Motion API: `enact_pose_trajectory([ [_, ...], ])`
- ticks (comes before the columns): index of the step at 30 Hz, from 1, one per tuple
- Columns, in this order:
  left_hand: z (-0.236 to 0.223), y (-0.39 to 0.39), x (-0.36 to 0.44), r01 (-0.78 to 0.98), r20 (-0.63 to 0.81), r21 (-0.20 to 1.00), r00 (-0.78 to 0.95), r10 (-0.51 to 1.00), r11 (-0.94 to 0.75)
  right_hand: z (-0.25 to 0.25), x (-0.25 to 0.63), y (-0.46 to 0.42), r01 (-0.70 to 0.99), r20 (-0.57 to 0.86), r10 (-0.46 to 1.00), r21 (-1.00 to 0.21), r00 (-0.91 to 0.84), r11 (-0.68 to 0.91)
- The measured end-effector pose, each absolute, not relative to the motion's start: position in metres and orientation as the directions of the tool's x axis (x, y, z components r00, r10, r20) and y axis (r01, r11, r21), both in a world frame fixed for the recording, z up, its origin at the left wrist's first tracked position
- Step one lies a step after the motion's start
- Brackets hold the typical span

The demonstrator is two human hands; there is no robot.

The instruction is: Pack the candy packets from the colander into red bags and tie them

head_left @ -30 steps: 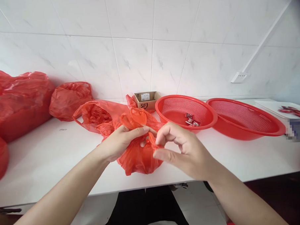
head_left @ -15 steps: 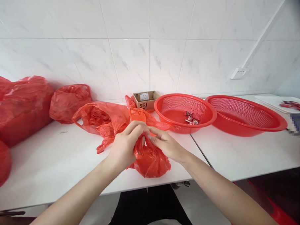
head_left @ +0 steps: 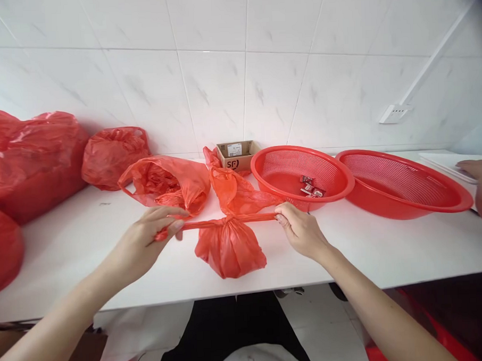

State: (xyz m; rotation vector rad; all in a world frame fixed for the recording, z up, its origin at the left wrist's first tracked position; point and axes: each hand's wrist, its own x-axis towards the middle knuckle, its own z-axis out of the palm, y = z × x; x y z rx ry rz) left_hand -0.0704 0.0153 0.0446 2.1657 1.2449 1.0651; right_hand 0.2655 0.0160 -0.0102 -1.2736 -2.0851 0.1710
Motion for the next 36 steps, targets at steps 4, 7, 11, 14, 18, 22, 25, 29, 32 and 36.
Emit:
enact_pose_trajectory([
  [4,0.039,0.006,-0.084,0.348,0.072,0.916,0.35,0.934,-0.201,-0.019,0.274,0.025,0.714,0.36,0.885,-0.532,-0.297,0.456],
  [7,0.038,0.006,-0.062,0.035,0.054,0.997,0.408,0.911,-0.075,0.0,0.257,0.023,0.402,0.254,0.929,-0.847,-0.269,0.348],
  [11,0.038,0.016,-0.019,-0.091,0.042,0.996,0.435,0.899,-0.003,0.039,0.222,0.019,0.032,0.293,0.908,-0.948,-0.299,0.316],
  [14,0.037,0.019,0.006,0.101,0.011,0.992,0.524,0.852,-0.075,0.058,0.197,0.018,0.057,0.394,0.848,-0.896,-0.355,0.44],
  [18,0.036,0.015,0.02,0.239,0.003,0.959,0.531,0.847,-0.153,0.055,0.18,0.023,0.065,0.469,0.806,-0.85,-0.361,0.523],
  [22,0.035,0.014,0.015,0.204,0.024,0.971,0.439,0.898,-0.126,0.033,0.184,0.03,0.228,0.457,0.837,-0.818,-0.299,0.528],
  [25,0.035,0.014,0.009,0.187,0.01,0.979,0.342,0.94,-0.079,0.023,0.19,0.025,0.367,0.416,0.88,-0.8,-0.23,0.475],
  [29,0.034,0.015,0.004,0.161,0.02,0.984,0.303,0.953,-0.072,0.025,0.189,0.001,0.295,0.434,0.898,-0.851,-0.073,0.435],
  [32,0.032,0.015,-0.002,0.194,0.094,0.965,0.371,0.924,-0.176,0.021,0.186,-0.018,0.296,0.329,0.934,-0.886,-0.139,0.357],
  [36,0.026,0.016,-0.013,0.302,0.235,0.863,0.47,0.851,-0.405,0.013,0.19,-0.021,0.444,0.236,0.958,-0.85,-0.163,0.285],
])
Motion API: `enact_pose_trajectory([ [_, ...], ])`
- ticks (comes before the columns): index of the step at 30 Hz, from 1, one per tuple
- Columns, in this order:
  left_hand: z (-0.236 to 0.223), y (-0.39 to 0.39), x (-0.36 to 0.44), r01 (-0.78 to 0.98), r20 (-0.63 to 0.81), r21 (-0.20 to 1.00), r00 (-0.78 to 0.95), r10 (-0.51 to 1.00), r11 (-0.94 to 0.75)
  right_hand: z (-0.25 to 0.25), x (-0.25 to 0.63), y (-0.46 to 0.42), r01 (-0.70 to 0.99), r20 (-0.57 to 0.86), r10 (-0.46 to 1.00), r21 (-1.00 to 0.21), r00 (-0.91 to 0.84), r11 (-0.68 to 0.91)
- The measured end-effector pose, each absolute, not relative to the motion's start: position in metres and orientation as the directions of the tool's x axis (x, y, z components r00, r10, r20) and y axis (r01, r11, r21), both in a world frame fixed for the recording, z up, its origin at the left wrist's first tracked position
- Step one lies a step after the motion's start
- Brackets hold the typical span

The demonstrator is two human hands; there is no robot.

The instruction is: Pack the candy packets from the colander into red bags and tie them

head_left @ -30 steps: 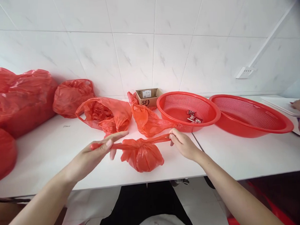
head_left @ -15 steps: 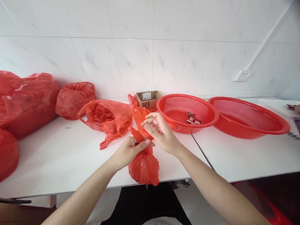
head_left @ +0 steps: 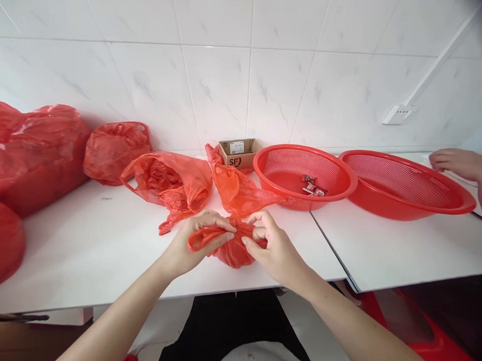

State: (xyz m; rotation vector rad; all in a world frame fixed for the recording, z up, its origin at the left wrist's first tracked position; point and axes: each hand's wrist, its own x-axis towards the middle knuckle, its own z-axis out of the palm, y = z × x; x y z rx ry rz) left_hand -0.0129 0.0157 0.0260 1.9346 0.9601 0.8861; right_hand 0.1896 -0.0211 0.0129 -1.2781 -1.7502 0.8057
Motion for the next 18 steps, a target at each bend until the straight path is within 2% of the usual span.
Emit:
enact_pose_trajectory([
  [3,0.023,0.016,-0.015,0.331,0.355,0.739,0.548,0.757,-0.586,0.012,0.193,-0.01,0.457,0.424,0.892,-0.77,-0.158,0.447],
  [5,0.023,0.017,-0.012,0.337,0.389,0.693,0.571,0.724,-0.638,0.011,0.191,-0.003,0.365,0.489,0.852,-0.77,-0.19,0.523],
  [8,0.022,0.018,-0.005,0.373,0.45,0.638,0.529,0.719,-0.673,0.005,0.181,0.002,0.2,0.429,0.879,-0.861,-0.211,0.468],
  [14,0.009,0.016,0.004,0.455,0.703,0.366,0.437,0.561,-0.812,-0.006,0.173,0.005,-0.087,0.266,0.948,-0.963,-0.175,0.254],
  [16,0.008,0.015,0.004,0.446,0.724,0.341,0.436,0.534,-0.828,-0.003,0.177,0.007,-0.147,0.205,0.945,-0.974,-0.254,0.172],
  [18,0.01,0.014,0.003,0.457,0.724,0.342,0.43,0.54,-0.821,0.001,0.182,0.009,-0.12,0.188,0.929,-0.98,-0.32,0.157],
])
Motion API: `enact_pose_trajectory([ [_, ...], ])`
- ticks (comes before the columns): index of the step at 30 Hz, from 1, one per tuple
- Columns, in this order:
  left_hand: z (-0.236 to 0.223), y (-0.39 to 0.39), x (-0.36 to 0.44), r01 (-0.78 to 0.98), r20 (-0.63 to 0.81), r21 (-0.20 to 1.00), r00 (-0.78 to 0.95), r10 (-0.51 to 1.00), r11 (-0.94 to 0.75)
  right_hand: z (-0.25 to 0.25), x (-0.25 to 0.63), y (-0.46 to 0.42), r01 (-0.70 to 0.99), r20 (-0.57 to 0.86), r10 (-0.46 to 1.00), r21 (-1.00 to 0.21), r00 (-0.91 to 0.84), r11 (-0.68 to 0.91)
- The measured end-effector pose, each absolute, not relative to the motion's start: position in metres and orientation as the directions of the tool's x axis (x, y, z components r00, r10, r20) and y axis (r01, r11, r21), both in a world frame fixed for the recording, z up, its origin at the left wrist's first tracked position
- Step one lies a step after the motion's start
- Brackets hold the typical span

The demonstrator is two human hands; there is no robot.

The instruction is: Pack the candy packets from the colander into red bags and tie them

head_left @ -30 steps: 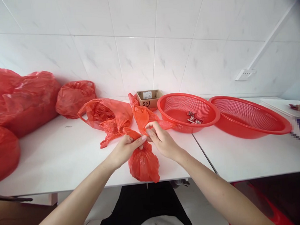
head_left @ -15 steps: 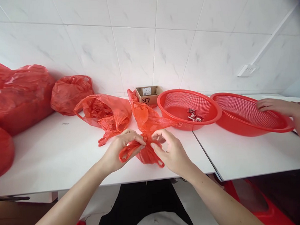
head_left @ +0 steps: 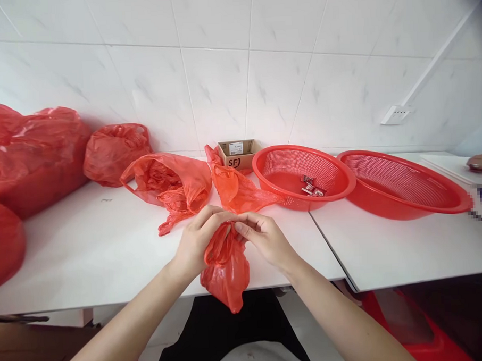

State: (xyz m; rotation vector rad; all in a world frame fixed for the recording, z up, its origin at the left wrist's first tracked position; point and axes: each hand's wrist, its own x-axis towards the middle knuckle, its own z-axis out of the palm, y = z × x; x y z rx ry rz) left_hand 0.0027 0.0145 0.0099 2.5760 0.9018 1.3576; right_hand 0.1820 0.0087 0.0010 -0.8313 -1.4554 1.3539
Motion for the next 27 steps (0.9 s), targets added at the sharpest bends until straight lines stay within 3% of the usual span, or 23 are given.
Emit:
enact_pose_trajectory([
  [4,0.021,0.016,-0.01,0.475,0.634,0.364,0.503,0.587,-0.801,0.009,0.188,0.004,0.147,0.265,0.91,-0.935,-0.32,0.324],
  [7,0.031,0.018,-0.027,0.511,0.595,0.358,0.52,0.613,-0.781,0.009,0.19,-0.004,0.457,0.376,0.861,-0.733,-0.344,0.503],
  [9,0.036,0.018,-0.036,0.561,0.606,0.336,0.486,0.63,-0.756,0.007,0.19,-0.006,0.532,0.391,0.846,-0.658,-0.364,0.533],
  [14,0.031,0.014,-0.035,0.581,0.656,0.224,0.505,0.562,-0.783,0.007,0.182,-0.001,0.268,0.406,0.881,-0.845,-0.242,0.463],
  [20,0.02,0.013,-0.028,0.556,0.674,0.162,0.542,0.503,-0.816,0.014,0.174,0.01,0.007,0.27,0.882,-0.956,-0.386,0.295],
  [24,0.026,0.012,-0.028,0.484,0.611,0.287,0.572,0.547,-0.827,0.018,0.178,0.009,0.056,0.189,0.875,-0.97,-0.445,0.238],
  [27,0.031,0.011,-0.027,0.435,0.484,0.459,0.608,0.629,-0.775,0.018,0.179,0.005,0.293,0.278,0.862,-0.858,-0.425,0.422],
])
